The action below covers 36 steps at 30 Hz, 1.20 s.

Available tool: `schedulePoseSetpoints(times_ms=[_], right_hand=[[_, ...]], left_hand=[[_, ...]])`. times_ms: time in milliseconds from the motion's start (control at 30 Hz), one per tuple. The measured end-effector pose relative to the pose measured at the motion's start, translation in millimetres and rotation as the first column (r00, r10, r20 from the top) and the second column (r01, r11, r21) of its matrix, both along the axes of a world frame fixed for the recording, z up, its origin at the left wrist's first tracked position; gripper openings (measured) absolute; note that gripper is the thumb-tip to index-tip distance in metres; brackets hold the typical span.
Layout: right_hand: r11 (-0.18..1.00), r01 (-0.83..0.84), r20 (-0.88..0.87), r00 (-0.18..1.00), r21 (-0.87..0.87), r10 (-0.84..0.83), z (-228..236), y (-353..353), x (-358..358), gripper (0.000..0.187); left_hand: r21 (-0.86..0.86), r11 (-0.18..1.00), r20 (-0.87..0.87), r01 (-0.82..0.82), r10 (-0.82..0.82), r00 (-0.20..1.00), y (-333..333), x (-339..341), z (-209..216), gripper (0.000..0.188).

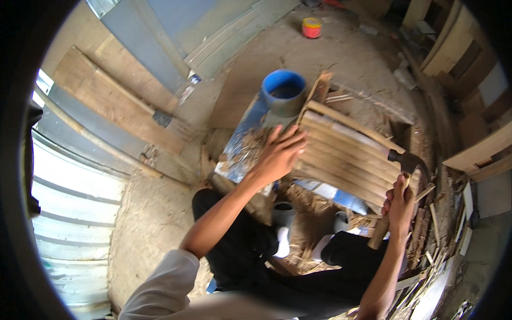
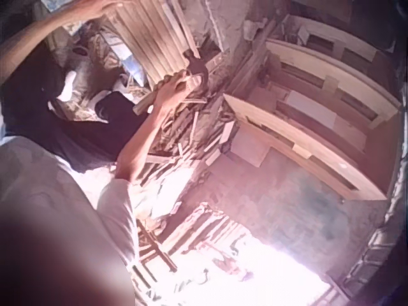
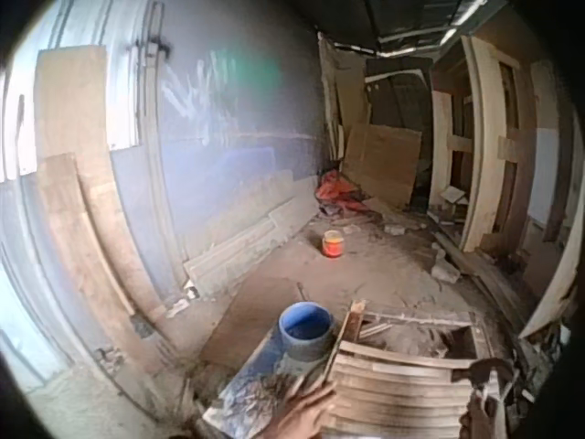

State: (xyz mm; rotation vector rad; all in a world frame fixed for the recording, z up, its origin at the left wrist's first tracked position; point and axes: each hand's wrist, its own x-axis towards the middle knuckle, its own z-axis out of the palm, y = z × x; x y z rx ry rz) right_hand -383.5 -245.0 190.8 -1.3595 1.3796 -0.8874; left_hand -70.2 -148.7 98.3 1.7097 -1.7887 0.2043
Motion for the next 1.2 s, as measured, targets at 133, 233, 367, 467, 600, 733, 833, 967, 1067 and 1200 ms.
schedulePoseSetpoints(times_ms=[133, 233, 367, 467, 600, 733, 833, 967, 1067, 1200], right_hand=[[0.987, -0.161, -0.305, 0.94, 0.002, 0.154, -8, 17, 38, 0.036], [0.895, -0.346, -0.682, 0.728, -0.283, 0.066, -11, 22, 56, 0.035], [0.907, -0.406, -0.756, 0.627, -0.11, 0.189, -7, 24, 74, 0.032], [0.884, -0.462, -0.777, 0.584, -0.078, 0.236, 3, 22, 86, 0.038], [0.943, -0.324, -0.846, 0.48, 0.077, 0.234, 11, 19, 92, 0.047], [0.933, -0.357, -0.861, 0.458, 0.05, 0.221, 6, 15, 85, 0.052], [0.942, -0.32, -0.859, 0.45, 0.103, 0.246, 3, 13, 79, 0.054], [0.945, -0.302, -0.863, 0.437, 0.125, 0.254, 8, 11, 80, 0.056], [0.939, -0.309, -0.876, 0.4, 0.151, 0.272, 16, 10, 86, 0.055], [0.938, -0.274, -0.866, 0.392, 0.213, 0.311, 25, 7, 91, 0.053]], left_hand=[[0.012, 0.897, -0.364, -0.442, 0.416, 0.833, 138, 29, -30, 0.009], [0.112, 0.824, -0.556, -0.556, 0.515, 0.652, 183, 31, -61, 0.007], [0.144, 0.824, -0.582, -0.548, 0.519, 0.626, 179, 44, -89, 0.007], [0.186, 0.821, -0.529, -0.54, 0.547, 0.649, 159, 66, -96, 0.009], [0.196, 0.843, -0.473, -0.501, 0.529, 0.705, 132, 91, -99, 0.008], [0.301, 0.826, -0.198, -0.477, 0.544, 0.815, 106, 112, -104, 0.007], [0.33, 0.832, -0.31, -0.446, 0.542, 0.781, 90, 124, -107, 0.006], [0.199, 0.883, -0.202, -0.425, 0.461, 0.864, 72, 133, -109, 0.003], [0.371, 0.83, -0.185, -0.417, 0.506, 0.842, 64, 135, -109, 0.003], [0.392, 0.828, -0.121, -0.4, 0.477, 0.87, 61, 139, -106, 0.002]])
